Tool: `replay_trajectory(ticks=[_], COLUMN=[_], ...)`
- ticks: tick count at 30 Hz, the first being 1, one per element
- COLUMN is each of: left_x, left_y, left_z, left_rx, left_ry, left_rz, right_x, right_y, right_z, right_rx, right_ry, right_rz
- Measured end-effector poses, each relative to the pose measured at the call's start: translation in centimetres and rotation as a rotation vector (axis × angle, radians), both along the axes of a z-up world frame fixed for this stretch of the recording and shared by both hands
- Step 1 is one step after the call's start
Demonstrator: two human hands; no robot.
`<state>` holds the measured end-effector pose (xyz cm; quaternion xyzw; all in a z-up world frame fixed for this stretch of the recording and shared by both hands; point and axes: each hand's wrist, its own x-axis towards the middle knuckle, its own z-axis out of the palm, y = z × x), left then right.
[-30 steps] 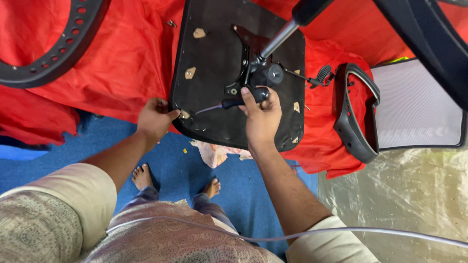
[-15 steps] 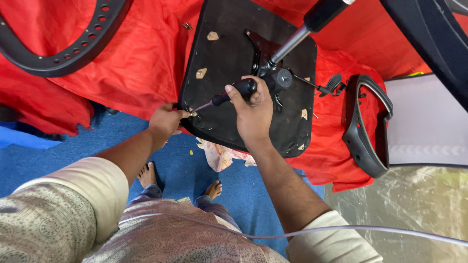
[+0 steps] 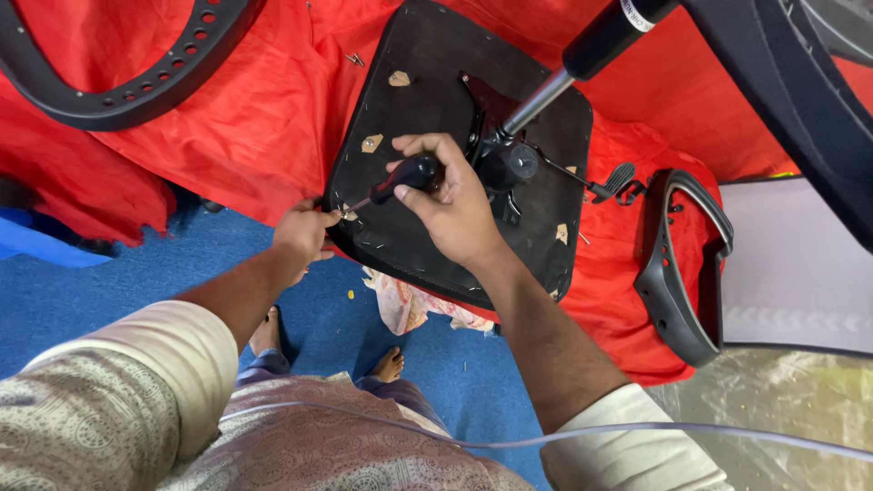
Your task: The person uses a screwdriver to tighten screws on the underside of an office chair seat, securing the seat to the gas lift and base. The person works on multiple screw locations around the central mounting plate.
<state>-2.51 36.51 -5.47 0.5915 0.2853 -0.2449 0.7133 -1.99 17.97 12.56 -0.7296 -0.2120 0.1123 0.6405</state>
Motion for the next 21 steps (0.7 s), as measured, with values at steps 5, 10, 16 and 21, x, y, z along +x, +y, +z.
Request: replay_trajectory(ticks=[5, 10, 16, 21], left_x=[0.2, 0.4, -0.1, -0.3], left_y=[-0.4, -0.6, -0.7, -1.0], left_z=[-0.6, -0.7, -0.5, -0.1], left_rx=[0.026, -0.01, -0.036, -0.044], left_ry=[0.023, 0.056, 0.044, 0.045], left_rz=[0.01, 0.024, 0.052, 0.074], right_x=[0.0, 0.1, -0.1, 0.1], right_y=[1.4, 2.6, 2.2, 2.1], right_z=[2.1, 3.3, 2.7, 2.2], right_rx=[-0.275, -0.489, -0.408, -0.383], right_ry=[-0.131, -0.252, -0.292, -0.336], right_rz=[-0.011, -0.05, -0.008, 0.01])
